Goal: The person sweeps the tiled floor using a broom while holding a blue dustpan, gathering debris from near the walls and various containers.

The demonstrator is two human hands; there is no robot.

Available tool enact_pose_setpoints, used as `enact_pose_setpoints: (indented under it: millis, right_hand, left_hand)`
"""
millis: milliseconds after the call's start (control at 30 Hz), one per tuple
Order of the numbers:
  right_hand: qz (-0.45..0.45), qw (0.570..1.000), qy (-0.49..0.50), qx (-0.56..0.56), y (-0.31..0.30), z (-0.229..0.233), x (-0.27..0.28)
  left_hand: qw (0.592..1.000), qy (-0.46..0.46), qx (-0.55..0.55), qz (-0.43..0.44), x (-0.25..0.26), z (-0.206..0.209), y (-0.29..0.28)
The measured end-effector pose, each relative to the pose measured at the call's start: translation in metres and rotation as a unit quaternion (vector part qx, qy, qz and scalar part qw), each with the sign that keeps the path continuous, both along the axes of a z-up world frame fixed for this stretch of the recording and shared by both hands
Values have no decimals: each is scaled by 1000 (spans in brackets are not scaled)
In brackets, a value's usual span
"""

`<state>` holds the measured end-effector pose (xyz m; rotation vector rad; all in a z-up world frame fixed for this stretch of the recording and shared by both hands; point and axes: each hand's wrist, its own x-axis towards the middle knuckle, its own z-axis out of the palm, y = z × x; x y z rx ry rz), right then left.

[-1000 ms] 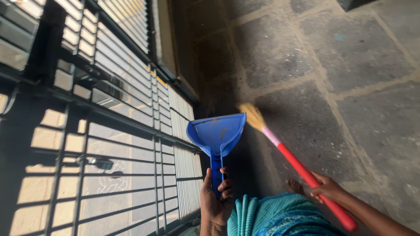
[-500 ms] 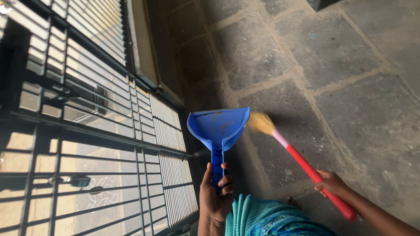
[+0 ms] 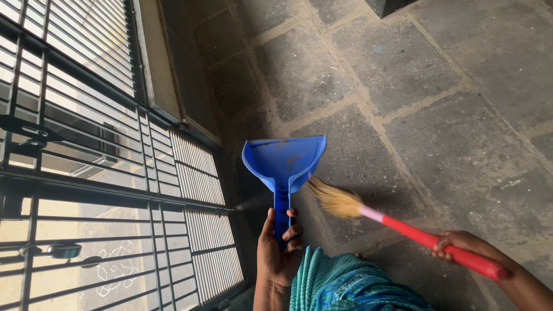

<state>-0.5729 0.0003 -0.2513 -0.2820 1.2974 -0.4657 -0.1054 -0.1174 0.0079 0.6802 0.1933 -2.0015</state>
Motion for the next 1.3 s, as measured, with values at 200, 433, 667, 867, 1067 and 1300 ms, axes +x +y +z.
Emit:
enact_pose_setpoints:
  millis: [200,433,667,867,1067,1300]
  right_hand:
    - [15,993,115,-28,41,-23,18]
    - [21,988,153,15,75,-24,31]
    - [-60,979,188,-58,92,-24,63]
    - [-182,954,237,-22,169,25,65]
    - [-249,926,279,57,186,-11,41]
    - [-220,936,268,64,135,-31,106]
  left_hand:
    - [1000,2,-3,-26,-24,10,9]
    - [997,29,20,-65,-41,7,2]
    - [990,45,16,-135,-38,10,-21]
    - [990,43,14,-133,-16,4,-47]
    - [991,35,13,-129,12,-2,-67]
    - [993,-3,27,-118,39,-4,-84]
